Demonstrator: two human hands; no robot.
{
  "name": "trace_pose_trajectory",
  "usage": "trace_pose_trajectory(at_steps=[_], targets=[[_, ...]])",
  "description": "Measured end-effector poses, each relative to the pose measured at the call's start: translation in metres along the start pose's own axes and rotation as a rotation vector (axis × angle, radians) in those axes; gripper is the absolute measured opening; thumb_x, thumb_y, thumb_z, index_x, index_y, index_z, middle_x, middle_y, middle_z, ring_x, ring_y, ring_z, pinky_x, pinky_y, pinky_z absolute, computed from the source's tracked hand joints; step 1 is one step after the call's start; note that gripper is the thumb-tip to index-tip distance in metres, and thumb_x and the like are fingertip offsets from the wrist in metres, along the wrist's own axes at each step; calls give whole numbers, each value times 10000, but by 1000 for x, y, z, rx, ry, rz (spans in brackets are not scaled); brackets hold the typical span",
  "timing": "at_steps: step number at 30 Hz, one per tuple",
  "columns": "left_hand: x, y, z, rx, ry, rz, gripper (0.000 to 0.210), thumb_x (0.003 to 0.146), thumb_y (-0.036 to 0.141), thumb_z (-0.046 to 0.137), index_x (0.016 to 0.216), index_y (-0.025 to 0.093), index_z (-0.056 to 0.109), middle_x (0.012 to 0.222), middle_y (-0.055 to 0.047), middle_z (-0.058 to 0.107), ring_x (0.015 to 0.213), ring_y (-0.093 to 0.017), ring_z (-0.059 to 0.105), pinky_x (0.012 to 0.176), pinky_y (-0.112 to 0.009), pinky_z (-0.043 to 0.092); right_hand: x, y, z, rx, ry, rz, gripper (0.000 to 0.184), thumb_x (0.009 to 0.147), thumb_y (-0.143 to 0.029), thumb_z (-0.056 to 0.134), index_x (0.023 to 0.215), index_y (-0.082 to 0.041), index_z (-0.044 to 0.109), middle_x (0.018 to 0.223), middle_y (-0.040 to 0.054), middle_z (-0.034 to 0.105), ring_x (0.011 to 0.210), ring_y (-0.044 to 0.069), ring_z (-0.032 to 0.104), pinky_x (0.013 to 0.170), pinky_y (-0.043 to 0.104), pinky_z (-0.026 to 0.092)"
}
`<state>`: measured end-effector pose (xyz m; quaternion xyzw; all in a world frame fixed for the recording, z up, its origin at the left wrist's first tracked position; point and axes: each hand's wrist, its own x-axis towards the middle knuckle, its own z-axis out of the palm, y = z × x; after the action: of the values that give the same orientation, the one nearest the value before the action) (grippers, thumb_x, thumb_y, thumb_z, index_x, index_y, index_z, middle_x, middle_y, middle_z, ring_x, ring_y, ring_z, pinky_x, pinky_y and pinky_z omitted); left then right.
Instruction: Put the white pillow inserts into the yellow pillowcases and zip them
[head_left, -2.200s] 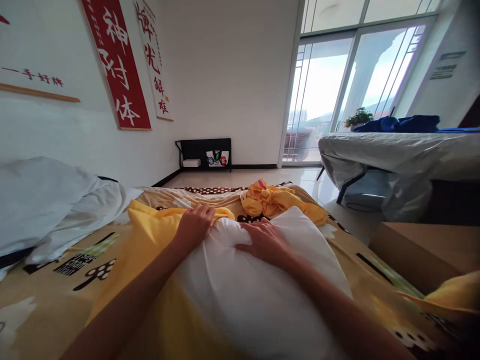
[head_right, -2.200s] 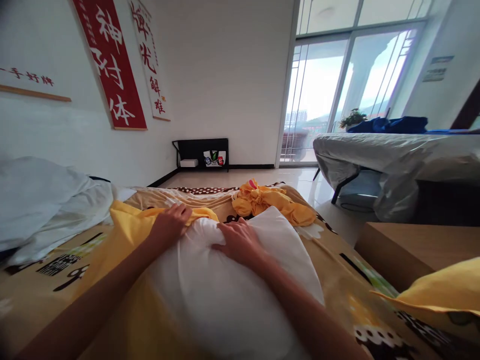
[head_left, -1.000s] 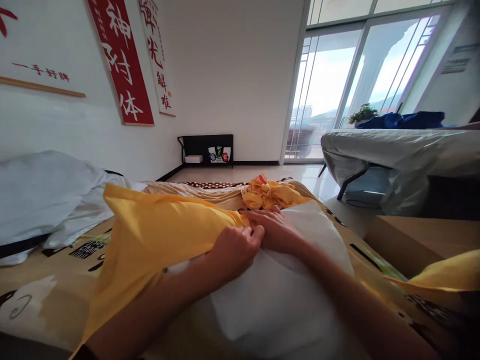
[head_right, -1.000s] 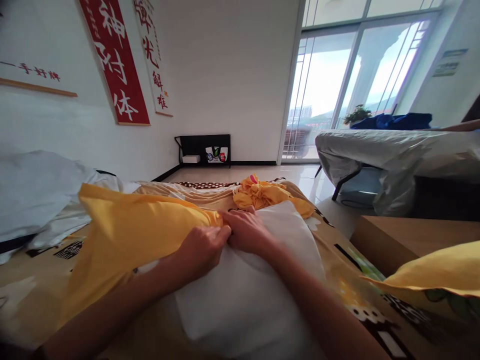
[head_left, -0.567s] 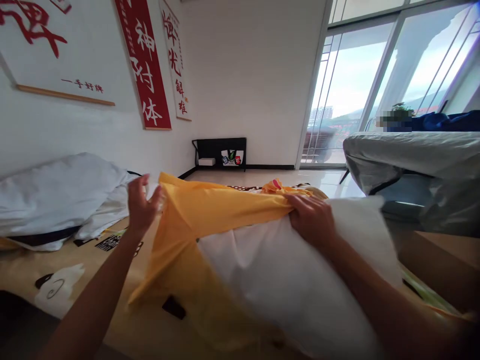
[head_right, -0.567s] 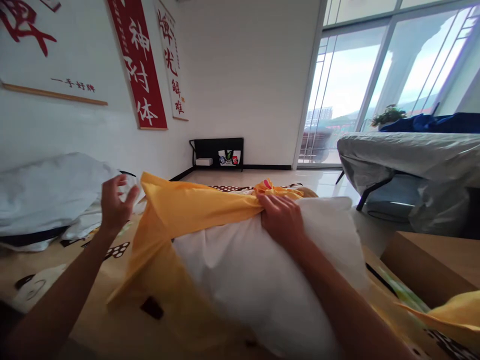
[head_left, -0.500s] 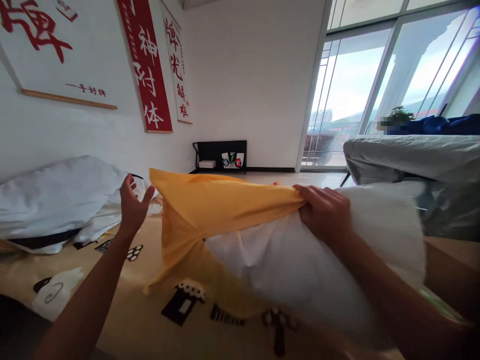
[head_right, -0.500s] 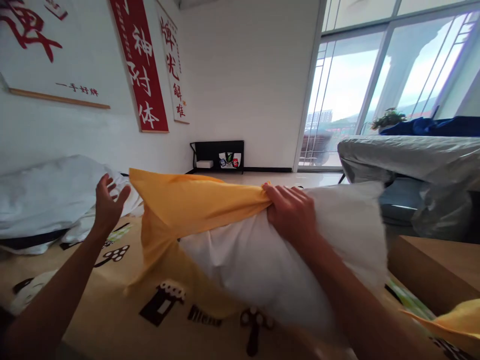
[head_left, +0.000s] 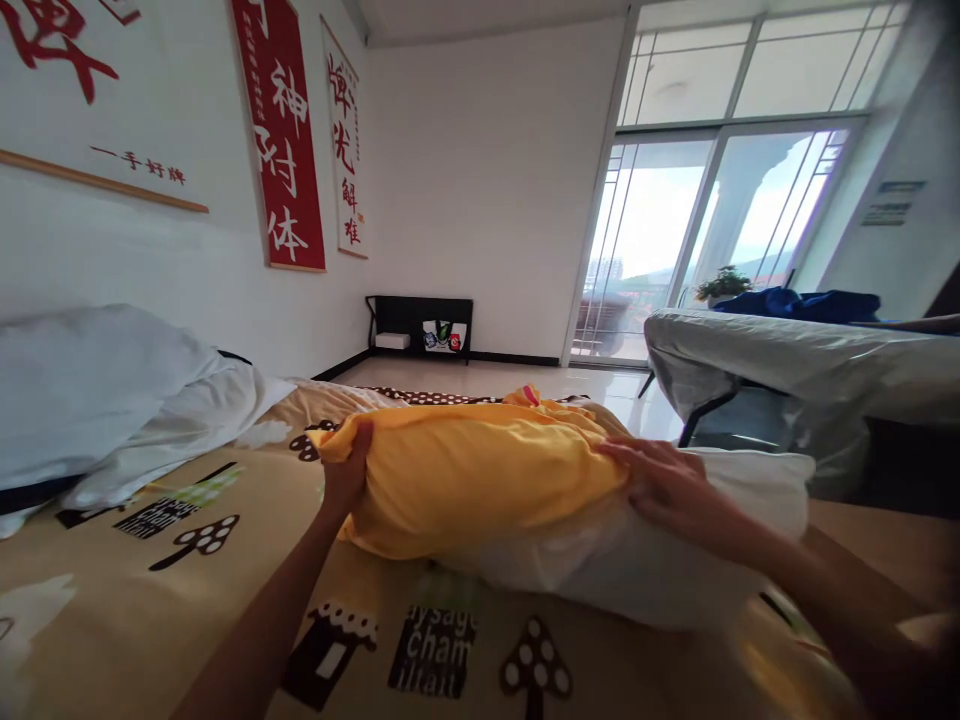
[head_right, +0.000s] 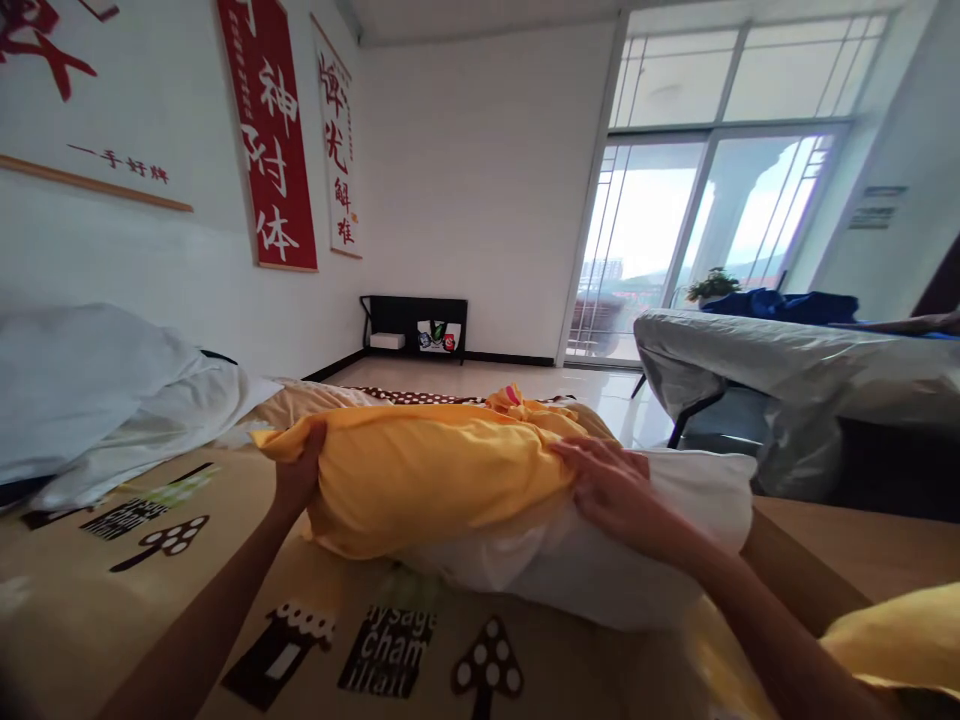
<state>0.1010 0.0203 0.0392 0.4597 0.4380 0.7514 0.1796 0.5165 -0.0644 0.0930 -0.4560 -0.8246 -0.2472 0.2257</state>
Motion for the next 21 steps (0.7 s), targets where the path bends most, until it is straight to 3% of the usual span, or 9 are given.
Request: trace_pose_trajectory(at_steps=[2,5,7,10,13,16,18,21], targets=[[-10,16,5,6,9,36,460,725,610,612,806,158,589,782,-34,613,740,-174,586,663,-283,507,20,-11,-21,87,89,41,519,845,-299,456,1363,-302,428,1362,92,501,1224,291,473,909,475,415],[-24,47,13,62,-46,156,364,808,545,558,747,188,535,691,17,532,667,-136,524,637,-248,469,63,-67,-29,180,194,73,502,913,-416,417,1395,-291,358,1365,87,492,1239,282,450,977,482,362],[-30,60,14,116,-90,208,325,848,505,519,750,195,518,698,19,518,679,-132,520,667,-247,470,91,-111,-10,165,139,27,534,910,-495,432,1376,-237,390,1287,117,551,1172,287,489,962,454,359],[-29,53,-3,113,-210,235,352,802,514,563,946,193,539,915,-32,587,850,-171,576,795,-297,490,119,-148,33,146,59,12,369,968,-437,345,1037,-202,621,968,91,662,936,227,578,852,351,382],[-22,23,-38,101,-337,218,614,672,523,690,1144,195,474,1139,-95,563,1071,-243,560,901,-359,476,134,-143,61,214,95,60,417,993,-389,299,792,-209,617,811,50,662,810,177,583,775,281,367],[-17,0,-65,225,-348,219,468,747,479,643,1083,191,492,1082,-90,583,1066,-235,564,908,-370,470,140,-129,69,289,143,83,414,988,-402,312,766,-215,608,797,36,670,783,169,581,756,262,363],[-17,-4,-67,317,-341,243,324,818,466,560,976,185,533,966,-73,610,956,-219,588,848,-362,483,141,-126,67,323,167,83,415,985,-404,313,775,-214,616,808,37,674,792,171,584,761,257,365],[-18,0,-53,364,-224,313,303,831,483,521,845,182,562,864,-64,615,875,-218,579,804,-359,476,139,-126,63,348,209,74,413,984,-395,313,796,-210,631,824,42,678,799,168,588,761,250,365]])
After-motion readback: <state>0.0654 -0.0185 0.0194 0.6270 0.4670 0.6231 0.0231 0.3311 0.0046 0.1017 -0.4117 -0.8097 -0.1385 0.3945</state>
